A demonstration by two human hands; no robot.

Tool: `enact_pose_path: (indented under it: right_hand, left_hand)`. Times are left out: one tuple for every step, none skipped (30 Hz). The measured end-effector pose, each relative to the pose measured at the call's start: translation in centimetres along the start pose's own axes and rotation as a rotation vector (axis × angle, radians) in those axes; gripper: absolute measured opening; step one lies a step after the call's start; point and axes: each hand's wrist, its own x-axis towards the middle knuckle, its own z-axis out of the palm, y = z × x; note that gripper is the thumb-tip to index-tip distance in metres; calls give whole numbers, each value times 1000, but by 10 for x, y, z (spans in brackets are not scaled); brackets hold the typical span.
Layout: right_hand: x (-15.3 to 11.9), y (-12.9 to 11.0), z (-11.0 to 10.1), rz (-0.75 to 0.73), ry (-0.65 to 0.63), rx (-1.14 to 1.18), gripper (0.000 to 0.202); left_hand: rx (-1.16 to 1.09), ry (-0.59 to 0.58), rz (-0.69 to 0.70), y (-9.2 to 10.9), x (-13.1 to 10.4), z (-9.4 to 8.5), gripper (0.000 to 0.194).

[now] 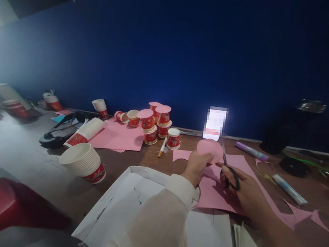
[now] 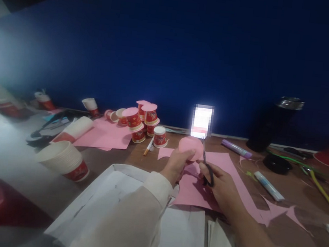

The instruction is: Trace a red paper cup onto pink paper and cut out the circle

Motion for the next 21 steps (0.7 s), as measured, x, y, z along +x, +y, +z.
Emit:
enact_pose_path:
  right_hand:
    - [0, 0, 0, -4, -1, -6, 53]
    - [0, 0, -1, -8, 0, -11, 53]
    - [1, 1, -1, -12, 8, -17, 53]
    - [1, 1, -1, -16, 20, -25, 54]
    - [1, 2, -2, -21, 30, -40, 55]
    - [2, 2, -2, -28, 32, -57, 56]
    - [2, 2, -2, -37, 30, -72, 58]
    - [3, 3, -2, -46, 23, -83, 59]
    - [3, 3, -3, -52, 17, -91, 60]
    - [4, 3, -3, -54, 17, -99, 61]
    - [4, 3, -3, -52, 18, -108, 62]
    - [5, 4, -4, -49, 26, -117, 63]
    - [5, 5, -4, -46, 31, -128, 64]
    - [6, 6, -4, -46, 32, -140, 65]
    - [7, 7, -5, -49, 31, -146, 65]
    - [7, 9, -5, -53, 33, -148, 65]
    - [8, 10, -5, -57, 31, -150, 63]
    - [8, 11, -5, -62, 33, -152, 62]
    - [8, 11, -6, -65, 31, -160, 61]
    - [8, 11, -6, -67, 31, -169, 60]
    - [8, 11, -6, -65, 31, -179, 60]
  left_hand:
    - [-4, -1, -1, 0, 0, 0, 38]
    - [-5, -2, -4, 1, 0, 0, 37]
    - [-6, -3, -5, 1, -1, -1, 37]
    - [-7, -9, -5, 2, -1, -1, 36]
    - [-6, -12, -7, 2, -1, -1, 36]
    - [-2, -13, -9, 2, -1, -1, 36]
    - [4, -9, -12, 3, 0, -1, 36]
    - [8, -5, -12, 3, 0, -1, 36]
    - [11, 0, -11, 3, 0, -1, 36]
    - [14, 4, -8, 4, 0, -1, 36]
    - [15, 8, -2, 4, 0, -2, 35]
    - [18, 12, 2, 4, 0, -2, 34]
    - [19, 14, 2, 4, 0, -2, 34]
    - [18, 13, 0, 4, 0, -2, 33]
    - [16, 10, -5, 4, 0, -2, 33]
    - [14, 11, -7, 4, 1, -2, 32]
    - [11, 10, -6, 4, 1, -3, 32]
    - [11, 10, -5, 4, 1, -3, 32]
    - [12, 14, -2, 4, 1, -3, 31]
    - [15, 19, -1, 4, 1, -3, 32]
    - [17, 23, -1, 5, 1, -3, 32]
